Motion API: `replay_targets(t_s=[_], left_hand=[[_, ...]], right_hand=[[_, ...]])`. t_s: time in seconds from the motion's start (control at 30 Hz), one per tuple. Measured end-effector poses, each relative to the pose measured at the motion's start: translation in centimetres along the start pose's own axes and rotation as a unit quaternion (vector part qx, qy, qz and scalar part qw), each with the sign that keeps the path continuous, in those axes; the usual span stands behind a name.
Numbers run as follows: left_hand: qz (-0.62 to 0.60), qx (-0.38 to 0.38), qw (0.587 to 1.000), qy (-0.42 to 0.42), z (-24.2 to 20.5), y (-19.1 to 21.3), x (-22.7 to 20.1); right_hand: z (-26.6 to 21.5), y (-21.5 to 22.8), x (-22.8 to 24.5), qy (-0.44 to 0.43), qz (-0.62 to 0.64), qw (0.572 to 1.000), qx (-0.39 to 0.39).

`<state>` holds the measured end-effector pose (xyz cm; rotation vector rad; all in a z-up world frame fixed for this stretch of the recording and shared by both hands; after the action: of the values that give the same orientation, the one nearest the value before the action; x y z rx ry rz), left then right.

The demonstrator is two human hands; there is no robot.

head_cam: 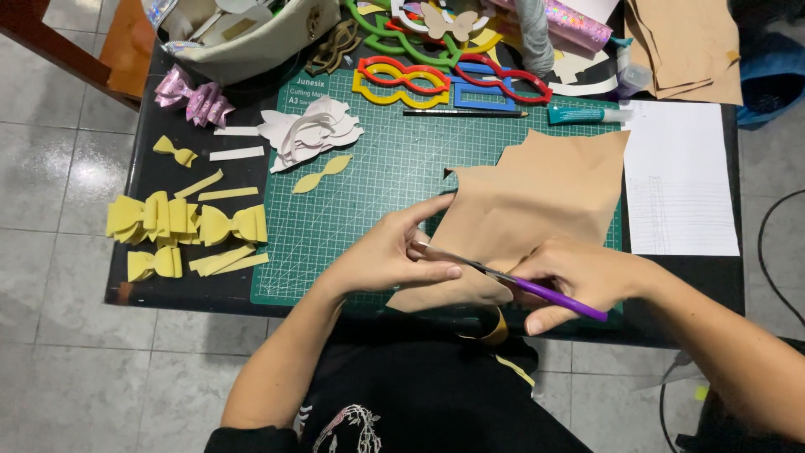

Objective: Trace bow patterns onto a sheet of craft material using templates and a pencil, then cut the patterns out using scissors.

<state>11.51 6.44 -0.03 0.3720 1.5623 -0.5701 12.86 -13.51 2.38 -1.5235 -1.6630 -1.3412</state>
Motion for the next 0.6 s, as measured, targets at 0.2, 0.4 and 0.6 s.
replay_targets(t_s=[0.2, 0.4, 0.6], left_hand=[[-0.025, 0.019, 0.999, -0.013, 0.5, 0.4, 2.4], [-0.081, 0.029, 0.996, -0.004, 0.2, 0.3, 2.0], [-0.111, 0.011, 0.993, -0.023, -0.1, 0.0, 1.1]], right_hand=[[0.3, 0.2, -0.2, 0.016, 0.002, 1.0, 0.02], [1.7, 0.2, 1.9, 0.043, 0.026, 0.998, 0.032], [2.1, 0.3, 2.4, 0.057, 0.039, 0.997, 0.029]])
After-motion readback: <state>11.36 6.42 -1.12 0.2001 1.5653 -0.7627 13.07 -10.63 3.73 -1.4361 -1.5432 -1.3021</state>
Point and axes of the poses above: each hand's wrist, its own z-axis towards the middle knuckle, its own y-axis out of the back of the hand, x = y × z, the point moved 6 cm from there along z, towards the middle knuckle, and after that the axes turned 5 degrees about z, right-handed, at the moved point
